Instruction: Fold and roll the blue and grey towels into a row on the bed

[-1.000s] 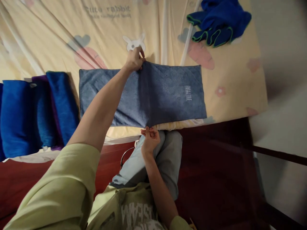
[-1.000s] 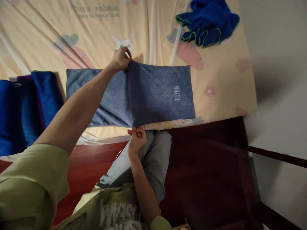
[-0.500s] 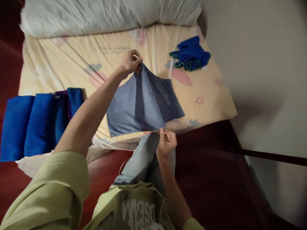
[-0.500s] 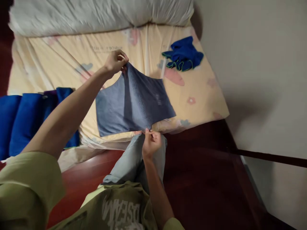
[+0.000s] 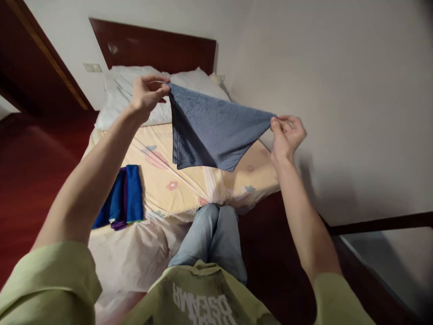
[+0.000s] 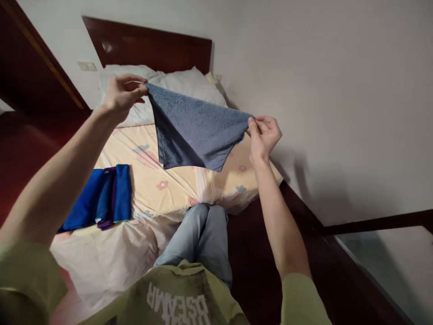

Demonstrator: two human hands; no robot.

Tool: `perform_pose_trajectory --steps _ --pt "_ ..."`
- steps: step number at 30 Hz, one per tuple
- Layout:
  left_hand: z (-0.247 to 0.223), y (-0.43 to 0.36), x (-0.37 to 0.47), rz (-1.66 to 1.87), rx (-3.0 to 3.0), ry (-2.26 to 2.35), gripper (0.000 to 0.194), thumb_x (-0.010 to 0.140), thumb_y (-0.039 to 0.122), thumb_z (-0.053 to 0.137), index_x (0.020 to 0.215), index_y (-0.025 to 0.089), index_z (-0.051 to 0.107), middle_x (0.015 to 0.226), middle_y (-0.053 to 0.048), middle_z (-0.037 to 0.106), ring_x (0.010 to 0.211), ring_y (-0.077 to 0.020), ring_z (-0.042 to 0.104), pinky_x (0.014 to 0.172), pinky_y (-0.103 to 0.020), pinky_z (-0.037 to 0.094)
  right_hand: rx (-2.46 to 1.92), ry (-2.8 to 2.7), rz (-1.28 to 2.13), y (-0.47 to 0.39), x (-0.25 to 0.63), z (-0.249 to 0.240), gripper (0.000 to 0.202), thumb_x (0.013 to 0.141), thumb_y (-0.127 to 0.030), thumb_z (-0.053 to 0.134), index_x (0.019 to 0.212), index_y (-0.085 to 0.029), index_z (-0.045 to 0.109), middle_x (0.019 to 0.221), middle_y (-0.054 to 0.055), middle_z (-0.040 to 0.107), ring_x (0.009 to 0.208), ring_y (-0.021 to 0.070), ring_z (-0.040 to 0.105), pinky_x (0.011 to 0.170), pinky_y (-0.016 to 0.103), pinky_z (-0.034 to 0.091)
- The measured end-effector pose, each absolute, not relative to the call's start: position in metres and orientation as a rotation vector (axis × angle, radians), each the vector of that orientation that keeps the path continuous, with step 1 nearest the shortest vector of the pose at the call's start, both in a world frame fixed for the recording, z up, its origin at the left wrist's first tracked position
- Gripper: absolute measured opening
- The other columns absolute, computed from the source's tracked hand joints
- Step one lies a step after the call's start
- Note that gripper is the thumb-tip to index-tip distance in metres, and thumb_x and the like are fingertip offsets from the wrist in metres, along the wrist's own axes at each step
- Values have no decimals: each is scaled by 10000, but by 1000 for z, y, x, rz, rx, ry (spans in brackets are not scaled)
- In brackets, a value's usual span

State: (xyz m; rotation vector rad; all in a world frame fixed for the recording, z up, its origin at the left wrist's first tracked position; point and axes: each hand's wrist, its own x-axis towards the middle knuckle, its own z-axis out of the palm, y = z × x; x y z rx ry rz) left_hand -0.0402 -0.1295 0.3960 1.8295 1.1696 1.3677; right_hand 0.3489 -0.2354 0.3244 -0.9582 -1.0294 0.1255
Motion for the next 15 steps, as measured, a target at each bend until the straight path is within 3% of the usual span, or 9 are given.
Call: perform_pose_trajectory --steps 7,11,15 --pt "431 -182 -64 1529 1991 1182 594 703 752 709 1010 244 674 943 40 757 864 -142 578 859 -382 529 -876 -1111 130 -260 343 398 346 794 -395 829 928 -191 584 817 16 682 882 178 712 858 376 579" --pt "434 -193 -70 1409 1877 1208 390 807 570 732 966 219 668 828 18 711 754 -113 499 815 -363 537 -896 -1138 187 -288 336 405 374 781 -434 839 896 -195 576 823 7 680 894 171 704 806 353 580" --pt "430 -202 -70 1251 1768 1149 164 946 341 636 996 188 664 893 -35 707 808 -119 517 896 -386 529 -948 -1130 286 -309 332 397 385 774 -448 839 833 -203 549 791 -10 665 812 137 685 706 290 557"
